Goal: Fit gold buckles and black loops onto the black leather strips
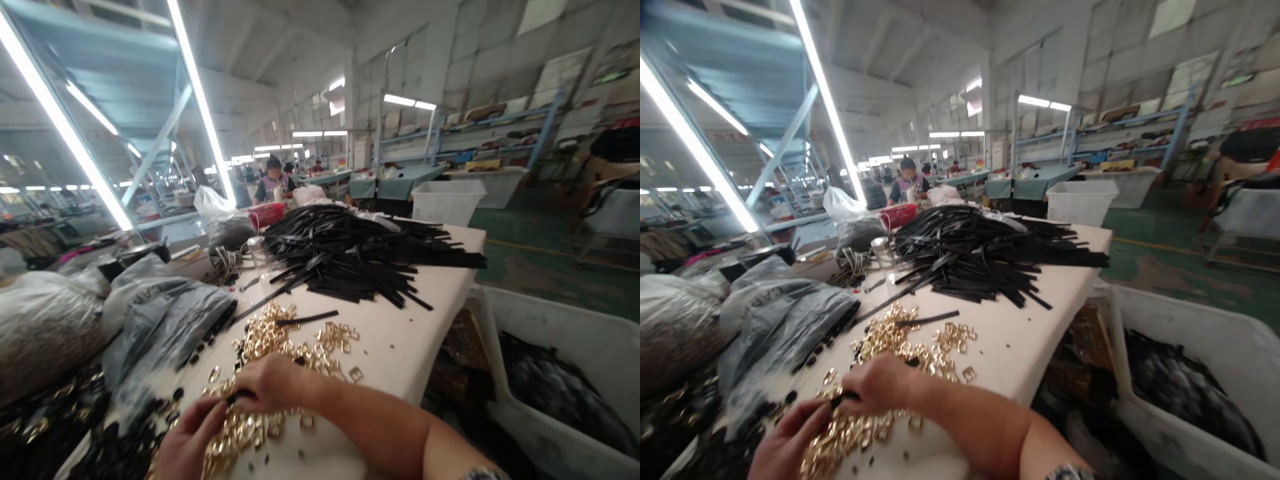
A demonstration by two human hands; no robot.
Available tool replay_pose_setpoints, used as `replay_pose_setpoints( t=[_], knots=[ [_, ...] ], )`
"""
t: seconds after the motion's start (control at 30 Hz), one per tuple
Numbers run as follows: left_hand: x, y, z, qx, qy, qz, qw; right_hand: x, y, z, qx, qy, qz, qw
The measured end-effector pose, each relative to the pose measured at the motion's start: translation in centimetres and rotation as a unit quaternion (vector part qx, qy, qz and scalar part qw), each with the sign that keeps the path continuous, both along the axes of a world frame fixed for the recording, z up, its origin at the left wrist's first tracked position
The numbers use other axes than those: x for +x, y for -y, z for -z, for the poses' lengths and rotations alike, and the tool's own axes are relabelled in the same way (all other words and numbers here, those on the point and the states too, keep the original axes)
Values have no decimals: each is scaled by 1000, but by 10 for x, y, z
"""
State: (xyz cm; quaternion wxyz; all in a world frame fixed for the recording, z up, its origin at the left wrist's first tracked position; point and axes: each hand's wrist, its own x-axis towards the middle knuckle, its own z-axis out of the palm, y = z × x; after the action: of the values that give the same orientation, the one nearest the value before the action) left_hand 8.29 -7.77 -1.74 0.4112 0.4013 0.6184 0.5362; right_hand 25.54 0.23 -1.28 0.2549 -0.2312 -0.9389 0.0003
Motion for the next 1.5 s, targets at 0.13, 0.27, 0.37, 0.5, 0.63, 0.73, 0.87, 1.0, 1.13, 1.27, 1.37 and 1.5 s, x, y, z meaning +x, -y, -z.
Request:
replay_pose_setpoints(
  t=[0.13, 0.27, 0.37, 0.5, 0.63, 0.73, 0.87, 1.0, 1.13, 1.27, 1.37, 1.5],
  knots=[
    [-7, 5, -7, 42, -65, -10, 997, 7, 1, -13, -73, 11, -8, 997],
    [-34, 3, -9, 48, -114, -83, 989, 10, -19, -10, -90, -7, 74, 993],
    [-45, 9, -13, -2, -240, -48, 970, 13, -29, -9, -92, -31, 139, 985],
    [-47, 16, -19, -68, -387, 31, 919, 16, -31, -11, -97, -35, 159, 982],
    [-74, 29, -32, -95, -454, -74, 883, 17, -33, -10, -92, -27, 181, 979],
    [-108, 47, -44, -136, -501, -144, 843, 17, -35, -7, -92, -14, 189, 978],
    [-134, 68, -54, -180, -530, -122, 819, 14, -33, -5, -95, -11, 161, 982],
    [-126, 66, -49, -178, -503, -34, 845, 10, -28, -4, -95, -10, 146, 985],
    [-107, 40, -37, -127, -495, 28, 859, 9, -27, -2, -105, 1, 138, 985],
    [-100, -4, -33, -68, -520, 50, 850, 11, -30, 0, -97, -7, 148, 984],
    [-97, -44, -31, -66, -515, 99, 849, 13, -33, 0, -106, -6, 165, 981],
    [-87, -94, -18, -136, -469, 152, 859, 13, -34, -1, -112, 1, 158, 981]
  ],
)
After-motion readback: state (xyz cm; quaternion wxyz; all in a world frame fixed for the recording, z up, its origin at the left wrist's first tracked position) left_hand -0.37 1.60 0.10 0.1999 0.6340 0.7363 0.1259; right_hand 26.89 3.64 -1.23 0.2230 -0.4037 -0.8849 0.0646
